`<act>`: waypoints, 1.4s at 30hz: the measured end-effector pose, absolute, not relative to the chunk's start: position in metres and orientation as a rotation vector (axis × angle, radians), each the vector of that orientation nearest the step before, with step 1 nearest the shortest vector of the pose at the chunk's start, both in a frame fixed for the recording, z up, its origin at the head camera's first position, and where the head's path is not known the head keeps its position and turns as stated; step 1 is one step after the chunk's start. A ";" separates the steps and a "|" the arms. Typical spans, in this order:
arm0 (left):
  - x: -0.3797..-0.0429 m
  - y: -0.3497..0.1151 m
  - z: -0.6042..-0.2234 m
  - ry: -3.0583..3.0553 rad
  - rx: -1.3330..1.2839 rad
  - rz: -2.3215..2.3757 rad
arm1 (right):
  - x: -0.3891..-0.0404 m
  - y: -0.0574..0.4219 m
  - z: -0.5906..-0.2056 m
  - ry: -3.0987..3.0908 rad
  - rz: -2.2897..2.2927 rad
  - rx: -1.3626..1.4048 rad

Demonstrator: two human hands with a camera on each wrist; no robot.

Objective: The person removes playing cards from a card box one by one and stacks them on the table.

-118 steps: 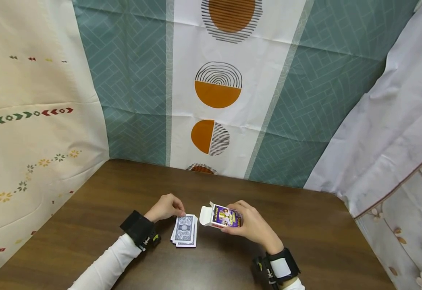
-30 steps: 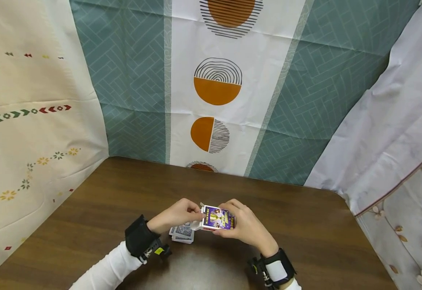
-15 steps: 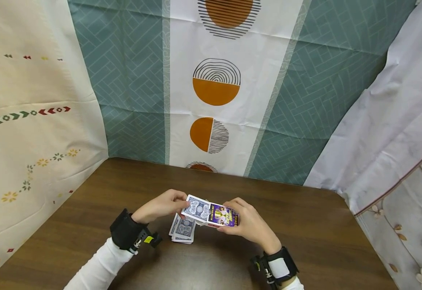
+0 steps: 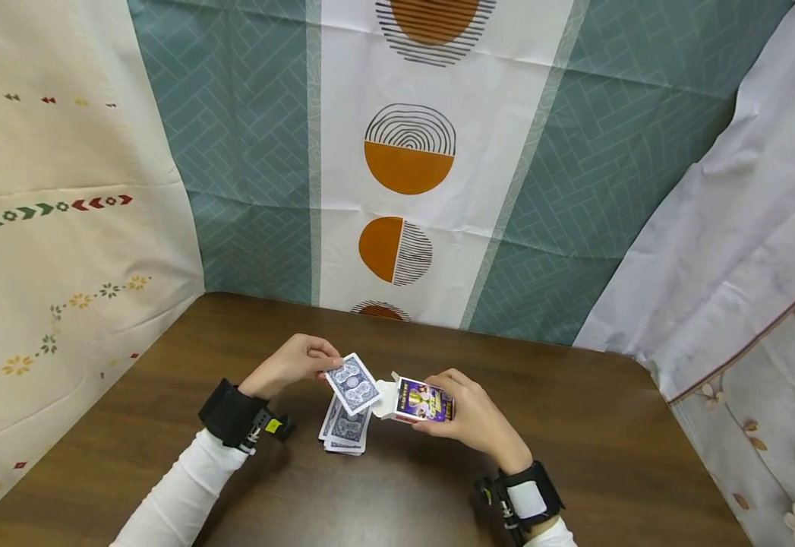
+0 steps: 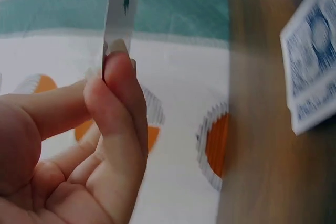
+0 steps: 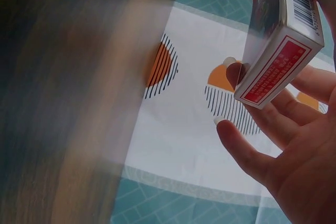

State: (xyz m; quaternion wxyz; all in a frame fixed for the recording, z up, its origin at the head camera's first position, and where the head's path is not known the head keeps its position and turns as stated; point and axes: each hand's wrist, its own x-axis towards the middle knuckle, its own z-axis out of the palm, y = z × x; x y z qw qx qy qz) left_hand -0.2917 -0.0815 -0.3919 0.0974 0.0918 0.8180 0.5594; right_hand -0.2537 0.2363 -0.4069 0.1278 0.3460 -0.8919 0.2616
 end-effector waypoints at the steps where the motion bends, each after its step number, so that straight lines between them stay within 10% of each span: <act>1: -0.294 -0.083 -0.396 2.426 0.267 1.640 | -0.254 0.237 -0.408 -2.596 0.759 1.003; 42: -0.330 -0.062 -0.449 2.761 0.590 1.089 | -0.260 0.246 -0.412 -2.656 0.781 0.943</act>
